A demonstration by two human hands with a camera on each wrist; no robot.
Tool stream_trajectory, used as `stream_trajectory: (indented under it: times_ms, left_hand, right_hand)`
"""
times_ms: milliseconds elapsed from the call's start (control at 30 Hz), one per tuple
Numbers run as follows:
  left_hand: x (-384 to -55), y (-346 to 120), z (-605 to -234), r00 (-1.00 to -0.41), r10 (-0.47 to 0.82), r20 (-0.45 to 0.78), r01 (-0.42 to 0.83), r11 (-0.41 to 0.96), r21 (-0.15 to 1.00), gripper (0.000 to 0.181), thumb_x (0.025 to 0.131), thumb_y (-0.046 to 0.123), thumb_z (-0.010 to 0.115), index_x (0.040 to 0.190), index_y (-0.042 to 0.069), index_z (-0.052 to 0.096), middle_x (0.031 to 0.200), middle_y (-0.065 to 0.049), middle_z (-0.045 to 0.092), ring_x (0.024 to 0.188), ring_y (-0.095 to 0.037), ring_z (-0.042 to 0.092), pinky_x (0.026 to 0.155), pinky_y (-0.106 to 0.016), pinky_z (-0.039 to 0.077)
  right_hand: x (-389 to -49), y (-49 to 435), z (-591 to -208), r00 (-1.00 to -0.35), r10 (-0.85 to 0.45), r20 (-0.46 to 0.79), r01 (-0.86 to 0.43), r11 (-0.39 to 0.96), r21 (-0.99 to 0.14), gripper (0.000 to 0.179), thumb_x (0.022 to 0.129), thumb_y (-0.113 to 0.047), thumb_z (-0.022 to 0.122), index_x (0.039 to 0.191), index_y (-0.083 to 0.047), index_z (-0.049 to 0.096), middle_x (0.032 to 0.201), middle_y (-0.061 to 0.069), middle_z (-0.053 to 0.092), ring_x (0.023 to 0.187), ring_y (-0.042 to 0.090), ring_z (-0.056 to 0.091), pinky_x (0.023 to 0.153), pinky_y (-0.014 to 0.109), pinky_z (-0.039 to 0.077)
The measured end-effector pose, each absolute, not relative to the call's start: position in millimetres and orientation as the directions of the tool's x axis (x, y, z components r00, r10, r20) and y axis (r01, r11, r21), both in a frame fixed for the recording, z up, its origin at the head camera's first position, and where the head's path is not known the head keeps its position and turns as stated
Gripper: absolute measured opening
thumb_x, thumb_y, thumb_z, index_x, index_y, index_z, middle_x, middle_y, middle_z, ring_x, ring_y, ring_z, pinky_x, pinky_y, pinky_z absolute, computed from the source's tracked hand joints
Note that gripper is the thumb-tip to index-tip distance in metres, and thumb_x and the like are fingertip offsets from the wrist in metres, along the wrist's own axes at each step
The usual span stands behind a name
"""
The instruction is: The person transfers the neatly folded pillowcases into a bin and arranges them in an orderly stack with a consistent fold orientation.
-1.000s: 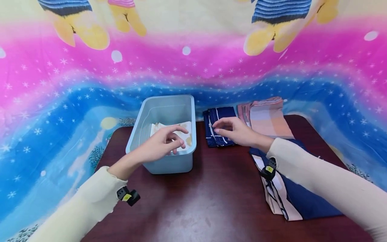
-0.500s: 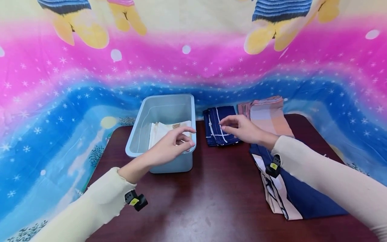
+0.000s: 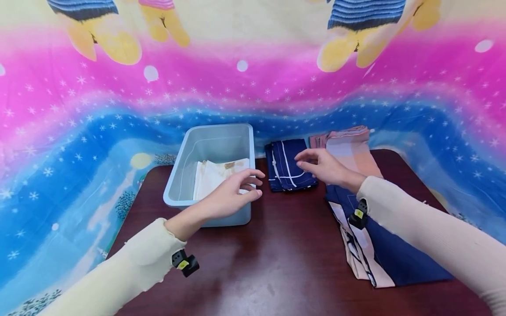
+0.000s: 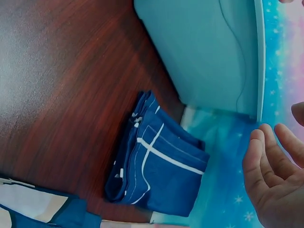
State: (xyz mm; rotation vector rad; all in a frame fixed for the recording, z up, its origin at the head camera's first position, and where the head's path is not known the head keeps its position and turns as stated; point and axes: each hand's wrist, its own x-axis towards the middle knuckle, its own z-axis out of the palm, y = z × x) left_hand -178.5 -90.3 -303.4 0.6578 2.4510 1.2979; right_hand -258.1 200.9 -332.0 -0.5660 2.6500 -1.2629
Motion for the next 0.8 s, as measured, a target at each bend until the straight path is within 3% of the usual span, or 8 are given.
stream_trajectory:
  times_ms: [333, 633, 800]
  left_hand:
    - [-176.8, -75.6, -304.8, -0.848, 0.528, -0.05, 0.266, 0.504, 0.822, 0.038, 0.103, 0.019, 0.058, 0.141, 0.015, 0.052, 0.133, -0.007, 0.063, 0.121, -0.022, 0.061, 0.103, -0.044, 0.052]
    - [-175.3, -64.8, -319.1, -0.854, 0.52, -0.007, 0.329, 0.55, 0.768, 0.035, 0.1, 0.016, 0.06, 0.134, 0.015, 0.056, 0.13, -0.009, 0.066, 0.117, -0.023, 0.063, 0.097, -0.041, 0.055]
    - [-174.0, -56.4, -326.9, -0.847, 0.532, -0.023, 0.329, 0.557, 0.762, 0.036, 0.099, 0.016, 0.061, 0.134, 0.014, 0.055, 0.131, -0.01, 0.066, 0.119, -0.024, 0.063, 0.1, -0.042, 0.054]
  right_hand:
    - [-267.4, 209.7, -344.4, -0.934, -0.355, 0.023, -0.238, 0.574, -0.783, 0.033, 0.105, -0.019, 0.055, 0.132, -0.001, 0.06, 0.121, 0.021, 0.067, 0.084, 0.013, 0.061, 0.068, 0.027, 0.053]
    - [-271.3, 213.8, -355.0, -0.94, -0.341, -0.003, -0.218, 0.61, -0.762, 0.03, 0.104, -0.017, 0.056, 0.128, 0.001, 0.062, 0.11, 0.019, 0.067, 0.075, 0.014, 0.057, 0.062, 0.027, 0.052]
    - [-273.6, 216.8, -363.2, -0.937, -0.35, -0.011, -0.228, 0.633, -0.74, 0.03, 0.104, -0.014, 0.055, 0.127, 0.003, 0.063, 0.108, 0.021, 0.068, 0.071, 0.015, 0.057, 0.061, 0.028, 0.052]
